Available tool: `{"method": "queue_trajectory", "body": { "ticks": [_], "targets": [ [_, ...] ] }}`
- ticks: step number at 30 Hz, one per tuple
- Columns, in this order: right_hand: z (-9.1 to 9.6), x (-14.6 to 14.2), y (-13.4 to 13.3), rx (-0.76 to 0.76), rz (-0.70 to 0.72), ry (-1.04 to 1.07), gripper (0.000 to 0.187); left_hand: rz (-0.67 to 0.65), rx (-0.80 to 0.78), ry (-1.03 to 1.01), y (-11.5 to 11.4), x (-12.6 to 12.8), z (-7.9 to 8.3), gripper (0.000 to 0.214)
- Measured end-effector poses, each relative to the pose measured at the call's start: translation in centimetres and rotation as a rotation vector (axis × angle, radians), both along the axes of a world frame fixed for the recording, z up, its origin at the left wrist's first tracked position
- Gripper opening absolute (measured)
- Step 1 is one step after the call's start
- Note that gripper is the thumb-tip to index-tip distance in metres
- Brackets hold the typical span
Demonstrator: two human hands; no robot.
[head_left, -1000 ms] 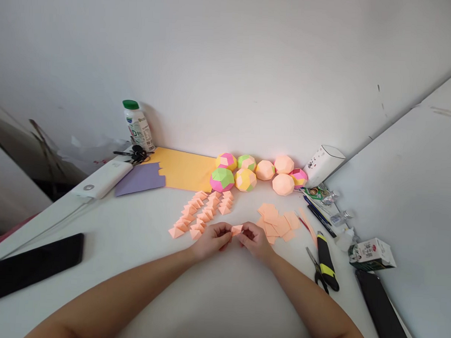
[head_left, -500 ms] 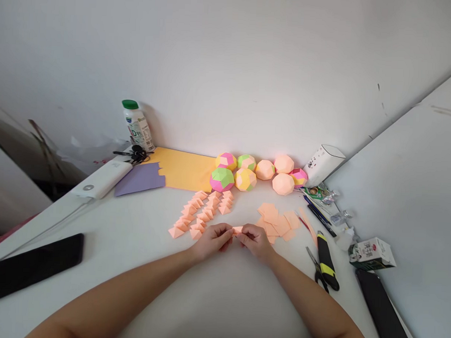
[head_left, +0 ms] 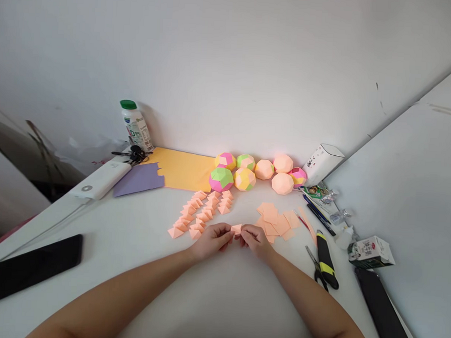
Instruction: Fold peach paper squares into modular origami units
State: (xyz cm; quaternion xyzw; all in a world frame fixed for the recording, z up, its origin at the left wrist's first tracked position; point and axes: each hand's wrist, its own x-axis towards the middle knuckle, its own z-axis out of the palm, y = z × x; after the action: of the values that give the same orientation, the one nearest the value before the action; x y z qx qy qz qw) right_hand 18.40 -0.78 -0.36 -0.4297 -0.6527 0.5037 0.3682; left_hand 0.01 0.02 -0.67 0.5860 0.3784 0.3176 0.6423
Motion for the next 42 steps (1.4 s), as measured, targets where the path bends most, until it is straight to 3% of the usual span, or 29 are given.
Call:
{"method": "queue_trajectory", "body": {
  "ticks": [6,22,31,42],
  "targets": [
    [-0.1,-0.2,-0.1,-0.028,-0.007,0.026,0.02,0.017,-0.023,-0.006,0.0,0.0,0.2,0.034],
    [-0.3,-0.2,-0.2,0.055,-0.048,-0.067,0.025,0.062,0.045,0.162,-0.6,0.4,1.1,0.023],
    [-0.5,-0.2,-0.1,-0.012,-0.092,0.001,0.023,0.036,0.058,0.14,-0.6,0.1,1.3,0.01],
    [-0.5,-0.1,-0.1,0.013,-0.066,-0.024,0.025,0.027,0.076,0.149,-0.6,0.2,1.2,0.019]
  ]
}}
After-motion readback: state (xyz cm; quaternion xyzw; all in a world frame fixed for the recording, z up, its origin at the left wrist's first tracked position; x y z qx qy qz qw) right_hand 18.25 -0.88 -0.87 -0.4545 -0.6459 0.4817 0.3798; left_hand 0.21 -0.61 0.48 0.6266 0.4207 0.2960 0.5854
